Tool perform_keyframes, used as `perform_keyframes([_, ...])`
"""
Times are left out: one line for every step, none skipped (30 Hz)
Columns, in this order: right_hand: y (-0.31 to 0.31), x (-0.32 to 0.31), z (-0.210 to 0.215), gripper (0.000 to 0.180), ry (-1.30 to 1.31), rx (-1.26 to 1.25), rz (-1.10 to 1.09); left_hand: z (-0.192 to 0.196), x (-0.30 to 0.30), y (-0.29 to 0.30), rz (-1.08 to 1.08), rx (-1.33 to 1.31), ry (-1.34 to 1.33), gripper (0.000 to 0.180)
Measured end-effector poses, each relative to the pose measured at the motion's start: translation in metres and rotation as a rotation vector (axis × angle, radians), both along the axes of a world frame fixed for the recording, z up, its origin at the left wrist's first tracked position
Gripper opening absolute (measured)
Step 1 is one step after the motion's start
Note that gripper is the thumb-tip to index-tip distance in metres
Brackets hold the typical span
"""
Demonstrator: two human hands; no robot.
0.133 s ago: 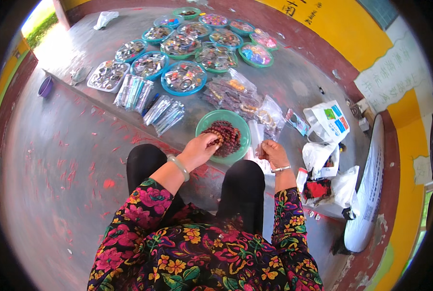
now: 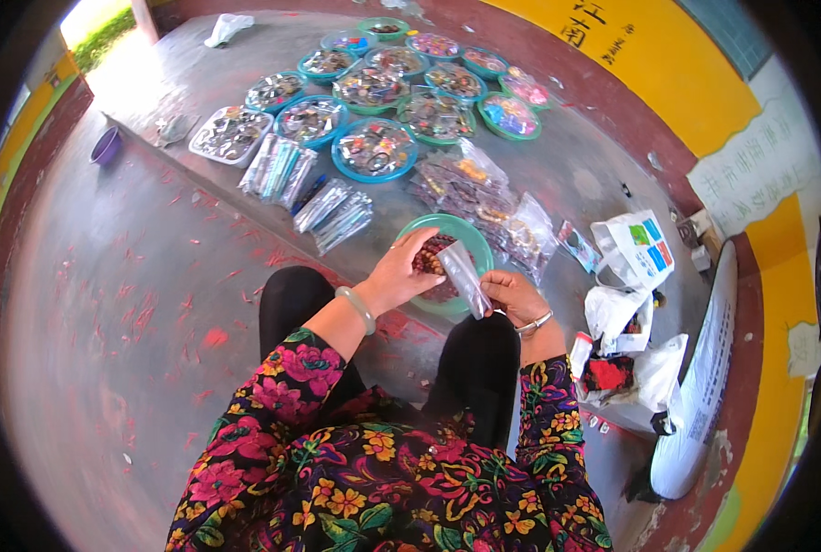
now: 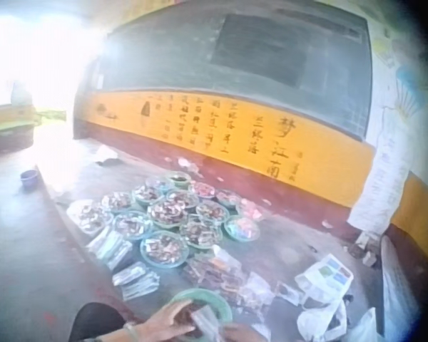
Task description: The person sits on the floor and repeatedly scoops red beads from a green bowl into small plastic bags using a white scoop. The person then places the filled bags onto a pile of similar packages on the floor.
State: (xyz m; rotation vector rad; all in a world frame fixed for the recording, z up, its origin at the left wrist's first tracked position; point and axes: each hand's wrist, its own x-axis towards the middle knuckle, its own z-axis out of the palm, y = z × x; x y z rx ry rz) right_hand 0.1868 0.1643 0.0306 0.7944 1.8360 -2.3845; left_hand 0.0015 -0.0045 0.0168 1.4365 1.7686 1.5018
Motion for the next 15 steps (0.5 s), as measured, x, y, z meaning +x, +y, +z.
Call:
perform_keyframes([-0.007,-0.007,0.003,0.014,-0.004,0.025,0.069,0.004,-0.002,-0.003,-0.037,0.069,-0.052,0.057])
perform_keyframes([-0.014,-0.014,0.002,0.013,0.003,0.016,0.089,0.007,-0.001,-0.005,-0.084,0.166,-0.277,0.043])
perform_keyframes([-0.021,-0.021,-0.001,0.013,0.009,0.006,0.108,0.009,-0.007,-0.011,-0.108,0.047,-0.279,0.038])
perform_keyframes([-0.027,-0.026,-0.003,0.013,0.016,-0.004,0.125,0.012,-0.014,-0.016,-0.132,-0.073,-0.283,0.032])
perform_keyframes([-0.03,-0.028,-0.005,0.014,0.025,0.005,0.115,0.013,-0.018,-0.019,-0.153,-0.188,-0.292,0.027])
perform_keyframes([-0.034,-0.029,-0.009,0.015,0.034,0.014,0.102,0.014,-0.016,-0.022,-0.128,-0.191,-0.398,0.015])
perform_keyframes([-0.036,-0.03,-0.013,0.017,0.044,0.024,0.088,0.011,-0.017,-0.024,-0.136,-0.205,-0.403,0.015])
perform_keyframes([-0.034,-0.03,-0.018,0.018,0.024,0.094,0.102,0.009,-0.018,-0.024,-0.149,-0.22,-0.407,0.015])
perform_keyframes([-0.035,-0.03,-0.025,0.019,0.073,0.119,0.056,0.007,-0.019,-0.024,-0.164,-0.235,-0.411,0.015])
perform_keyframes([-0.035,-0.03,-0.032,0.02,0.122,0.143,0.01,0.005,-0.019,-0.024,-0.146,-0.244,-0.39,0.015])
perform_keyframes([-0.04,-0.032,-0.028,0.02,0.17,0.165,-0.034,0.005,-0.02,-0.025,-0.124,-0.254,-0.371,0.015])
perform_keyframes([-0.042,-0.032,-0.022,0.023,0.217,0.245,0.003,0.004,-0.02,-0.026,-0.102,-0.264,-0.352,0.015])
perform_keyframes([-0.047,-0.032,-0.017,0.022,0.187,0.288,0.004,0.003,-0.02,-0.026,-0.092,-0.288,-0.335,0.015])
perform_keyframes([-0.051,-0.033,-0.012,0.021,0.155,0.333,0.003,0.002,-0.018,-0.024,-0.086,-0.31,-0.318,0.016])
perform_keyframes([-0.054,-0.033,-0.009,0.021,0.124,0.378,0.002,0.001,-0.017,-0.022,-0.078,-0.333,-0.302,0.016])
